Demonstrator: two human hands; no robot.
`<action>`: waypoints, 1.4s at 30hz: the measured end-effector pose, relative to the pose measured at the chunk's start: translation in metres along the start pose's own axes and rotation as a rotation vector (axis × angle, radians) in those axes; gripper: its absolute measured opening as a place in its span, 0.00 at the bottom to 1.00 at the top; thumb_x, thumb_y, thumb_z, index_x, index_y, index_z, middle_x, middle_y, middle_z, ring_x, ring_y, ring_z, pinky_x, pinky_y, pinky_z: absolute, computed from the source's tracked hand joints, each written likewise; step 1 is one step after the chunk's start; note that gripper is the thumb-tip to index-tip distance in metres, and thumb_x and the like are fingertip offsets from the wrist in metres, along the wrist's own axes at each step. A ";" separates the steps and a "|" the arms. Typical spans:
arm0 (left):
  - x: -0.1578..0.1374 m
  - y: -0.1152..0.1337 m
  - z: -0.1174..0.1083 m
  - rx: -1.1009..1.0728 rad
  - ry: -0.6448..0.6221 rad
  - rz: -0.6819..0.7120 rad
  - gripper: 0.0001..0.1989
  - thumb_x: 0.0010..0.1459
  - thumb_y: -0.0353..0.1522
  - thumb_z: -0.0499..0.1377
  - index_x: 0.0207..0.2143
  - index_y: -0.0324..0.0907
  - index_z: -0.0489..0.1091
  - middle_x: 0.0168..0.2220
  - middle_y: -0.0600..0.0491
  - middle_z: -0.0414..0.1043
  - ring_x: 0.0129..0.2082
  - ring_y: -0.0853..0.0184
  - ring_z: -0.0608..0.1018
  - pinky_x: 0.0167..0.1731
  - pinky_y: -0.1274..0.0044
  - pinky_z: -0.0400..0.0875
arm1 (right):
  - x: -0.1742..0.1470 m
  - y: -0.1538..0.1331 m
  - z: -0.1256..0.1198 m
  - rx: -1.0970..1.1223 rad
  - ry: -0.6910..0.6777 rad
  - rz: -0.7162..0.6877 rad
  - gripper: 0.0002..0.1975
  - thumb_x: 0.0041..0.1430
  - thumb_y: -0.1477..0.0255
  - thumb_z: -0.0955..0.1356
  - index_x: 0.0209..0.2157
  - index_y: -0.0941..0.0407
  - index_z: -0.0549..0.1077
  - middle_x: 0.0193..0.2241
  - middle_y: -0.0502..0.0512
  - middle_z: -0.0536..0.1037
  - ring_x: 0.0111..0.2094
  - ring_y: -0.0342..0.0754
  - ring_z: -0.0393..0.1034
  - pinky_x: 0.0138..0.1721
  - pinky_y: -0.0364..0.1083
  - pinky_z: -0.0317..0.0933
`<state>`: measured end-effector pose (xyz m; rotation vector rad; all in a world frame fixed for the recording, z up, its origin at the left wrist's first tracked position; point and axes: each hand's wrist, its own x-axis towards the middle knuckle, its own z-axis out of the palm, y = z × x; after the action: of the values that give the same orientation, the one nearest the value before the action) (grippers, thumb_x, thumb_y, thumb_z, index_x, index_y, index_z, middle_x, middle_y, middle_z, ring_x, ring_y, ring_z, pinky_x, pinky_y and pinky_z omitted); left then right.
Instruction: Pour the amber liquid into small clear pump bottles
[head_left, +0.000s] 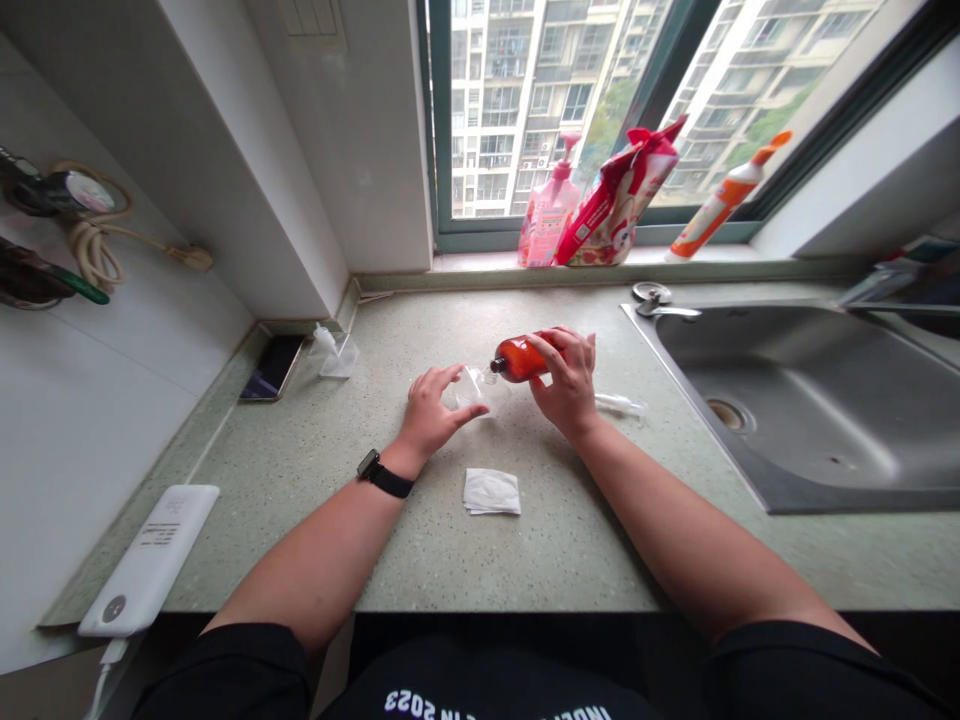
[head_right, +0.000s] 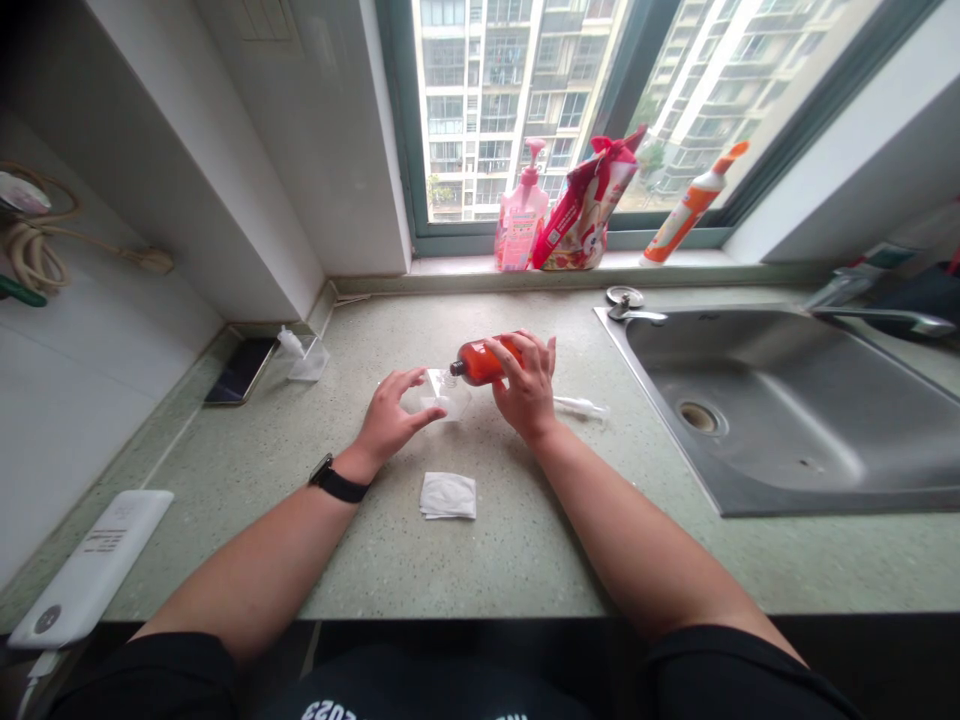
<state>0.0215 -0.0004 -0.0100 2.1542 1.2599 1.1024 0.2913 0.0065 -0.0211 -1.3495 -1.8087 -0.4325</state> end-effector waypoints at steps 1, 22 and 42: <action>0.000 0.000 0.000 0.001 -0.002 0.000 0.39 0.54 0.54 0.75 0.62 0.48 0.74 0.50 0.48 0.80 0.52 0.53 0.81 0.58 0.57 0.74 | 0.000 0.000 0.000 0.004 0.001 0.001 0.41 0.59 0.81 0.70 0.70 0.38 0.65 0.61 0.57 0.72 0.68 0.65 0.64 0.75 0.77 0.43; 0.000 -0.003 0.002 0.005 -0.008 0.003 0.39 0.55 0.54 0.74 0.63 0.49 0.73 0.52 0.48 0.80 0.54 0.52 0.82 0.58 0.59 0.75 | 0.000 -0.001 0.000 0.009 0.046 -0.015 0.38 0.59 0.81 0.70 0.67 0.40 0.67 0.60 0.57 0.73 0.68 0.63 0.65 0.75 0.76 0.44; 0.000 -0.002 0.002 -0.020 -0.023 -0.021 0.39 0.53 0.53 0.76 0.63 0.49 0.73 0.53 0.47 0.79 0.54 0.52 0.81 0.59 0.58 0.74 | 0.001 -0.002 -0.001 -0.001 0.045 -0.024 0.39 0.60 0.81 0.71 0.68 0.39 0.65 0.60 0.57 0.73 0.67 0.64 0.66 0.74 0.77 0.45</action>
<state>0.0221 0.0009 -0.0125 2.1281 1.2536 1.0737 0.2899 0.0052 -0.0195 -1.3100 -1.7894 -0.4727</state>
